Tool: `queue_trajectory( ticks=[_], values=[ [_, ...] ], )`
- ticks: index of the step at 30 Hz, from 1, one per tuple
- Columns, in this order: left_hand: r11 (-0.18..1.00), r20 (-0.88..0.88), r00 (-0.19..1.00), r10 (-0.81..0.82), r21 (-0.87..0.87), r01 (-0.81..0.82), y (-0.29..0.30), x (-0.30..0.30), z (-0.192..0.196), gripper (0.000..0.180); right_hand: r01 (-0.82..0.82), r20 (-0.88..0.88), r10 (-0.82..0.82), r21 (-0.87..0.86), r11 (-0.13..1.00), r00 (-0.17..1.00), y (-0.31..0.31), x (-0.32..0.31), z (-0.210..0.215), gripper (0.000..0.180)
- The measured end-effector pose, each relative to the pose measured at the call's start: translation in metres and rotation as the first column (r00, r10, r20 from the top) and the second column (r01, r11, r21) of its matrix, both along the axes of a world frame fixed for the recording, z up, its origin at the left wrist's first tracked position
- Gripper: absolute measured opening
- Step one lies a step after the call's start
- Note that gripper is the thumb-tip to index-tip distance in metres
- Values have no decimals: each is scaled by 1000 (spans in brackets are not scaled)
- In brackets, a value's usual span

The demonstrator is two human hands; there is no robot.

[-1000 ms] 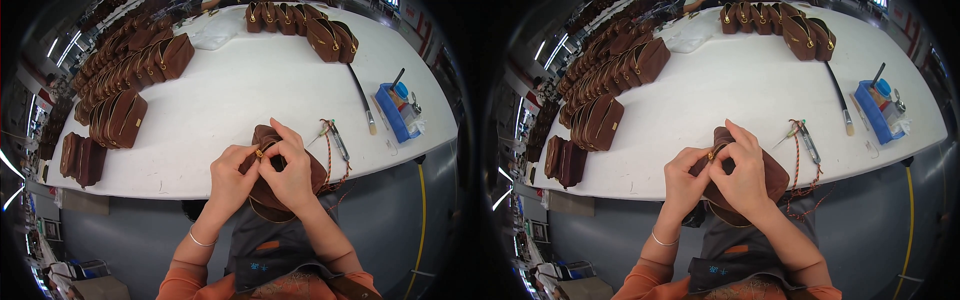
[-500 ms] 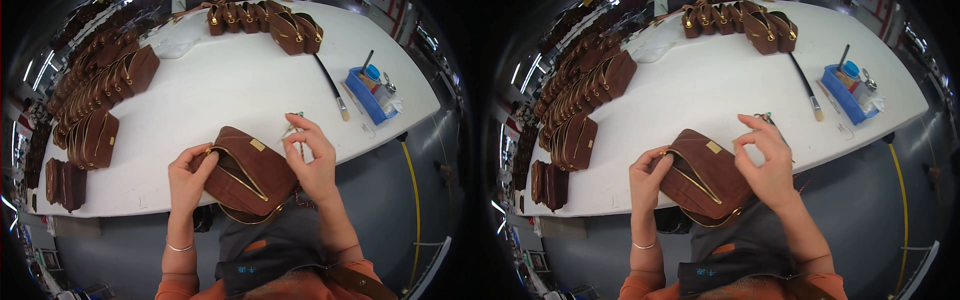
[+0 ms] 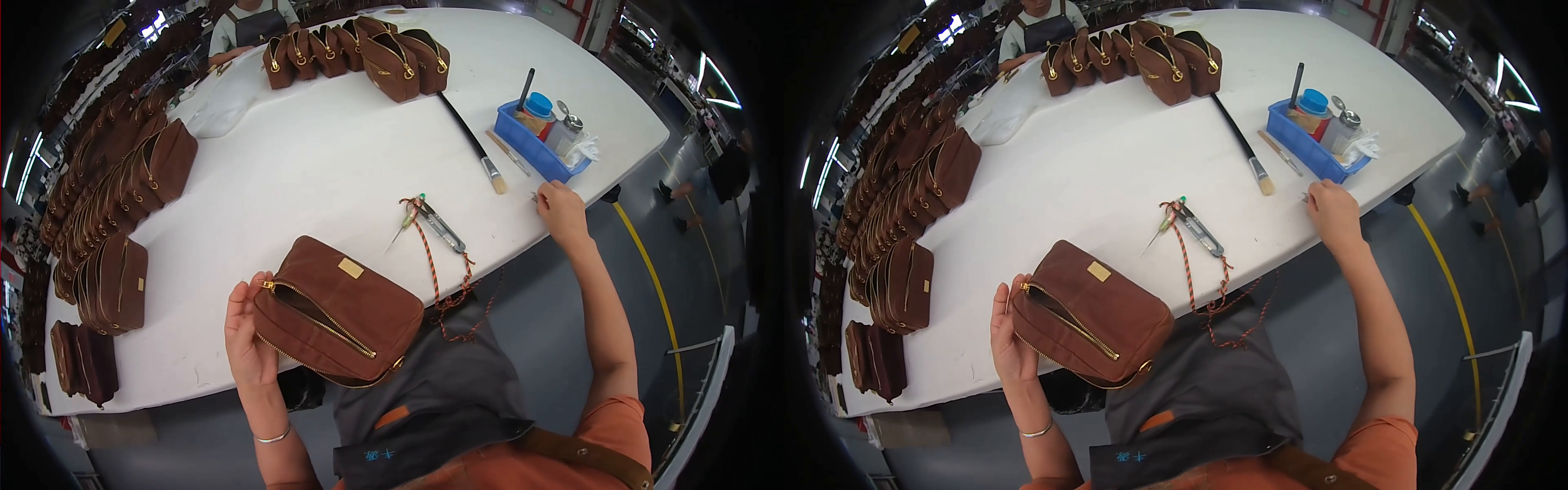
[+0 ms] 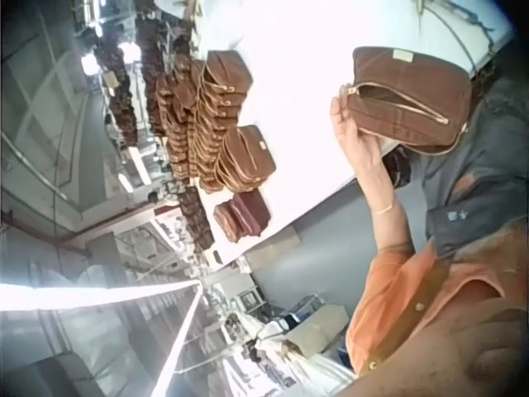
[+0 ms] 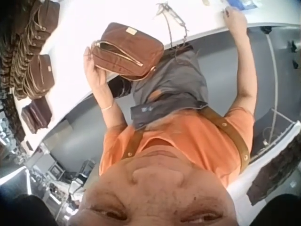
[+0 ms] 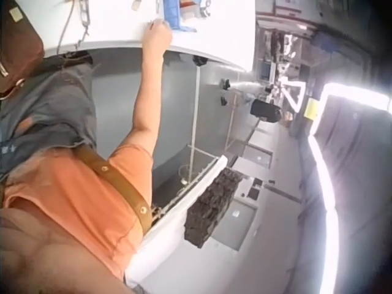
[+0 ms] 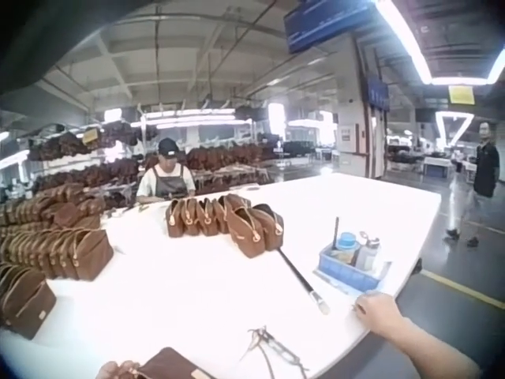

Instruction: Inspecting small brown leather pouches for quality and trimming loose threads with snips.

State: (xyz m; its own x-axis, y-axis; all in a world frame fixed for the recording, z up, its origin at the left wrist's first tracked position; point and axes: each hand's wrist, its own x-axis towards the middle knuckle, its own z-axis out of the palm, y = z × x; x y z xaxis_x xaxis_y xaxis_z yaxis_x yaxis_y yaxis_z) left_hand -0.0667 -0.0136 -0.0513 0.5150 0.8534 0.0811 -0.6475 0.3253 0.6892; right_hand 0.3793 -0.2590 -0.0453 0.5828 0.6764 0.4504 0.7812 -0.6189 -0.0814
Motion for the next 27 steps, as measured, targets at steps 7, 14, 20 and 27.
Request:
queue_trajectory(
  ticks=[7,14,20,27],
  values=[
    [944,-390,913,119,329,17,-2,5,15,35,5,277,153,-495,869,949,9,-14,12,7],
    [696,-534,643,549,718,2,-4,25,49,36,-504,-23,526,253,826,850,47,-165,93,25],
    [576,-473,568,674,818,-3,-5,45,63,38,-733,-243,959,625,268,144,70,-313,93,38],
    [651,-556,621,553,753,94,-5,42,51,49,-698,-291,820,431,573,493,85,-306,72,43]
  ],
)
